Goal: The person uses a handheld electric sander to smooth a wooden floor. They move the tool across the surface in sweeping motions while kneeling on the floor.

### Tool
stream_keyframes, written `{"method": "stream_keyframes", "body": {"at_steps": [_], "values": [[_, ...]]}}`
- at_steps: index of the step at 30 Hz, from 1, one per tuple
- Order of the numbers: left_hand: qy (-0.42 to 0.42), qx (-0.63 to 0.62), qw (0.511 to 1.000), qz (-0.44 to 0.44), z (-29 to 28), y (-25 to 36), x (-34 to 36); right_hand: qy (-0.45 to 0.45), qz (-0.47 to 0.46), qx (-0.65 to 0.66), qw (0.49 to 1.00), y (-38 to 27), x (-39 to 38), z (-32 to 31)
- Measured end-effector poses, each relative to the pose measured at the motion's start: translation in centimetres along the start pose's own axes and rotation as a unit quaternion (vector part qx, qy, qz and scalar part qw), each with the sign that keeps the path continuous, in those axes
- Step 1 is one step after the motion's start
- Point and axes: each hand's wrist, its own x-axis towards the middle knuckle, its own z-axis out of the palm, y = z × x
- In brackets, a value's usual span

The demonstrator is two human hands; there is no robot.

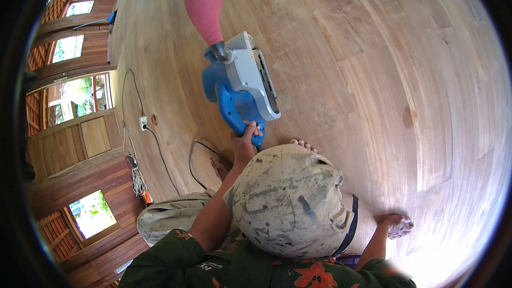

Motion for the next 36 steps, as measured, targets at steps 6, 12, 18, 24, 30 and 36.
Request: {"method": "stream_keyframes", "body": {"at_steps": [6, 12, 18, 24, 30, 36], "values": [[0.016, -0.003, 1.0, -0.011, -1.2, -0.2, -0.2, 0.008, -0.002, 0.003, 1.0, -0.4, -0.4, -0.7], [0.031, -0.022, 0.999, -0.012, -2.6, -0.2, -0.1, 0.005, -0.002, 0.012, 1.0, -0.4, -0.3, -0.7], [0.001, -0.053, 0.998, -0.037, -3.9, -0.3, 0.3, 0.009, -0.003, 0.016, 1.0, -0.3, -0.3, -0.4], [0.004, -0.028, 0.999, -0.032, -3.7, -0.4, -0.1, 0.009, -0.007, 0.02, 1.0, -0.4, -0.3, -0.4], [-0.032, -0.047, 0.998, -0.017, -2.4, -0.3, -0.5, 0.008, -0.005, 0.03, 0.999, -0.1, -0.7, -0.4], [-0.051, -0.024, 0.998, -0.008, -0.1, -0.2, -0.6, 0.009, -0.003, 0.031, 0.999, 0.0, -0.9, -0.1]]}}
